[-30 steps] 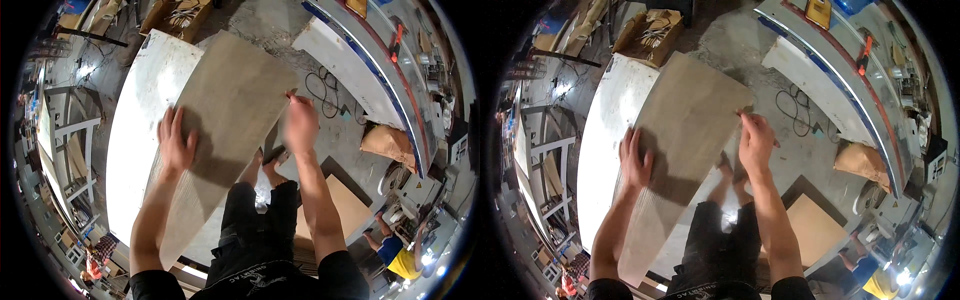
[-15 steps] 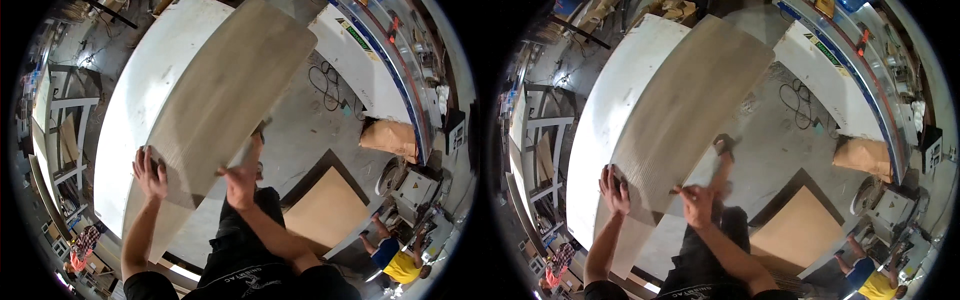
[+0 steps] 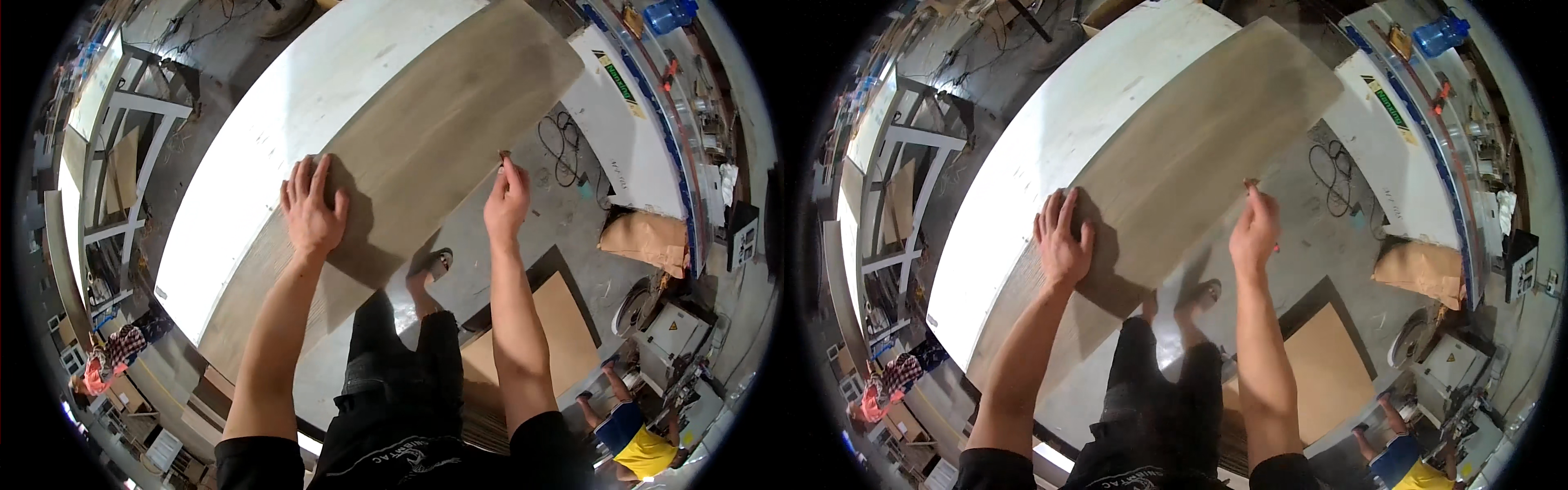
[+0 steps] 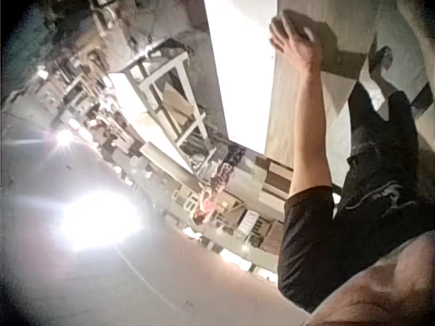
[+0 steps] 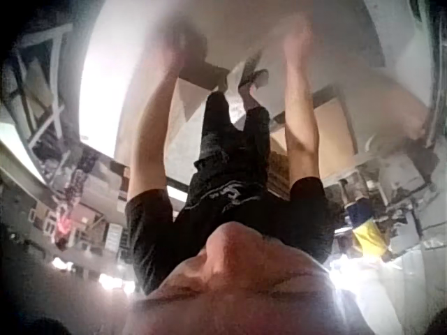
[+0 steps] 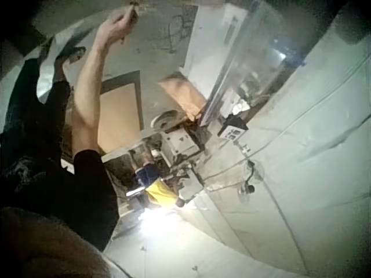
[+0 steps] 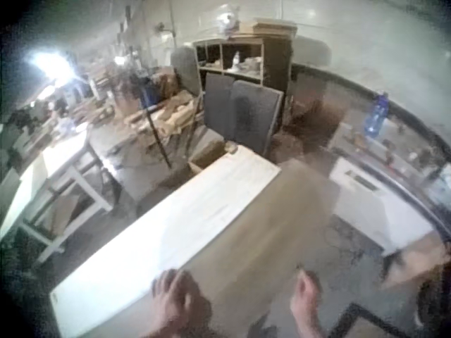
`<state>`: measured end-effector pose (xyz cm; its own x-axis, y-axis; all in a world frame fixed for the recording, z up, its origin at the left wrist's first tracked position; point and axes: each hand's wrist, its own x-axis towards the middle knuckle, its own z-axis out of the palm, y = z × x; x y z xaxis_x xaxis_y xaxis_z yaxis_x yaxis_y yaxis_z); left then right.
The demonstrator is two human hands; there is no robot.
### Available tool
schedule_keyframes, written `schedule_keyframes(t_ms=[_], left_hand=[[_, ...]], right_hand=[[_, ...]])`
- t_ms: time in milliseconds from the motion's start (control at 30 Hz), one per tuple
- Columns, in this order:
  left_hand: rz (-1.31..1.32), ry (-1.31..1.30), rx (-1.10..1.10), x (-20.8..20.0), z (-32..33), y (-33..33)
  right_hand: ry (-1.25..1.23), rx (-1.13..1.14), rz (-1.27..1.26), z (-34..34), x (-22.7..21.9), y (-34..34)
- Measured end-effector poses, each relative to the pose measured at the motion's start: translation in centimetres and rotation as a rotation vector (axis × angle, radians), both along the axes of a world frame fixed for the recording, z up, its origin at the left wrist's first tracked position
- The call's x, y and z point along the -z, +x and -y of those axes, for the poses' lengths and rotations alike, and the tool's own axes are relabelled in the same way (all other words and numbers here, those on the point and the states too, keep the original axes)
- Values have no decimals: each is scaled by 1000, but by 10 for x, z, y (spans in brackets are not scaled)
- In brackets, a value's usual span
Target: Trimming or finishing edges of wood-laminate boards using a utility knife in a factory setting.
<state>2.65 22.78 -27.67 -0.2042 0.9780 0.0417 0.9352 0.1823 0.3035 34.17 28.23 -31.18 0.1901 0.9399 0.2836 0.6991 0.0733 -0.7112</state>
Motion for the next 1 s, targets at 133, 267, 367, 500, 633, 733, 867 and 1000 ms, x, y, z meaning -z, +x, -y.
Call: schedule_keyframes(t_ms=[133,267,367,500,633,733,867,1000], left_hand=[[29,10,18,6,1,1],[62,34,11,11,3,15],[36,27,-23,10,10,-6],[32,75,44,11,21,-26],[62,-21,557,2,100,-79],[57,-174,615,-9,203,-149],[-24,-205,739,-7,327,-238],[-29,-157,730,-16,341,-244]], right_hand=[[-62,14,65,81,25,-46],[-374,66,-459,249,65,-122],[-133,-191,-24,281,-16,-196],[-160,-188,-33,304,-19,-215],[-67,13,-396,306,23,-190],[-46,19,17,264,10,-170],[-6,117,-33,238,7,-167],[24,34,-8,277,1,-193]])
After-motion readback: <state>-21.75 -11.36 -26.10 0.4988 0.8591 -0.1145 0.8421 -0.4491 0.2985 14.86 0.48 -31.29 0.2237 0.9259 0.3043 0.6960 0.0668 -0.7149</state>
